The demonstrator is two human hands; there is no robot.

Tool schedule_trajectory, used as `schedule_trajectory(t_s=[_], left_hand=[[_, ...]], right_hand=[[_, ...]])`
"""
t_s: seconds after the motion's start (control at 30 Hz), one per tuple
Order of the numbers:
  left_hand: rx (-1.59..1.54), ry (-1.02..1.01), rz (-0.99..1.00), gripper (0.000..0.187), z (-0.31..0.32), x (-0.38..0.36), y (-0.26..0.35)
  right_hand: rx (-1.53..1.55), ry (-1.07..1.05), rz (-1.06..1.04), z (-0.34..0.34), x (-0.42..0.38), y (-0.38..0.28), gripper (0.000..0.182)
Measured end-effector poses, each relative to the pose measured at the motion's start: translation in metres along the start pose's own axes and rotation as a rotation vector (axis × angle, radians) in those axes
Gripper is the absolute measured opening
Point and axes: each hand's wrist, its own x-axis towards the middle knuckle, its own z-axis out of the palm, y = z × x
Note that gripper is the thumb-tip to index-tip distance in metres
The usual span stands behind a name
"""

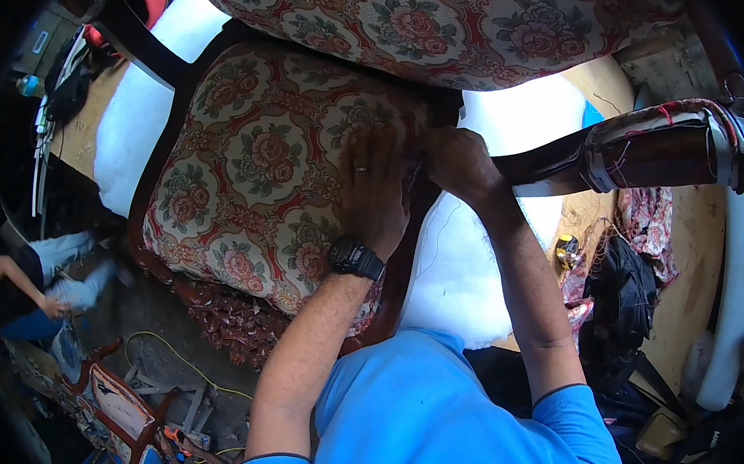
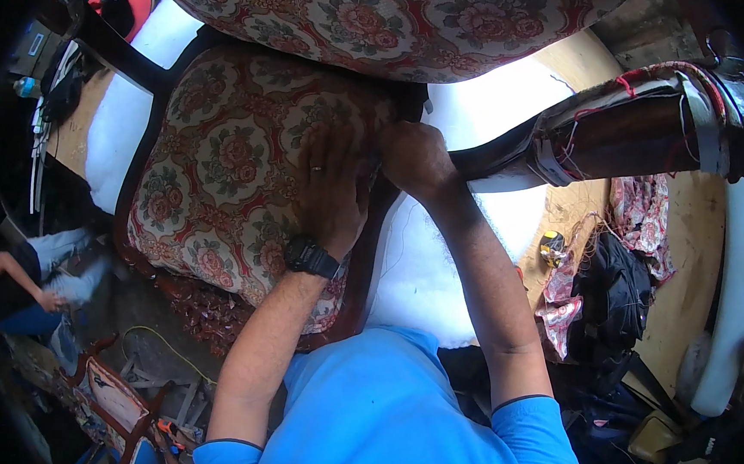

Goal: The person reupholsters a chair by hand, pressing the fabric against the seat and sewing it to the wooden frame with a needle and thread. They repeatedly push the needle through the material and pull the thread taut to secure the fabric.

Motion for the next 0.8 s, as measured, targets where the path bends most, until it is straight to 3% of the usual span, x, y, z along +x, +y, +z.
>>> schedule_trajectory(t_s=[0.33, 0.5, 0.8], left_hand=[[0.059, -0.042, 0.024, 0.057, -0.004, 0.001, 0.000], [0.073, -0.043, 0.010, 0.057, -0.002, 0.001, -0.001], [0.034, 0.015, 0.033, 0.038, -0.002, 0.002, 0.002]], right_hand=[[-0.140, 0.182, -0.098, -0.010, -0.030, -0.011, 0.011], [-0.160, 0.166, -0.057, -0.008, -0.026, -0.016, 0.010], [-0.121, 0.133, -0.202, 0.005, -0.014, -0.003, 0.015]])
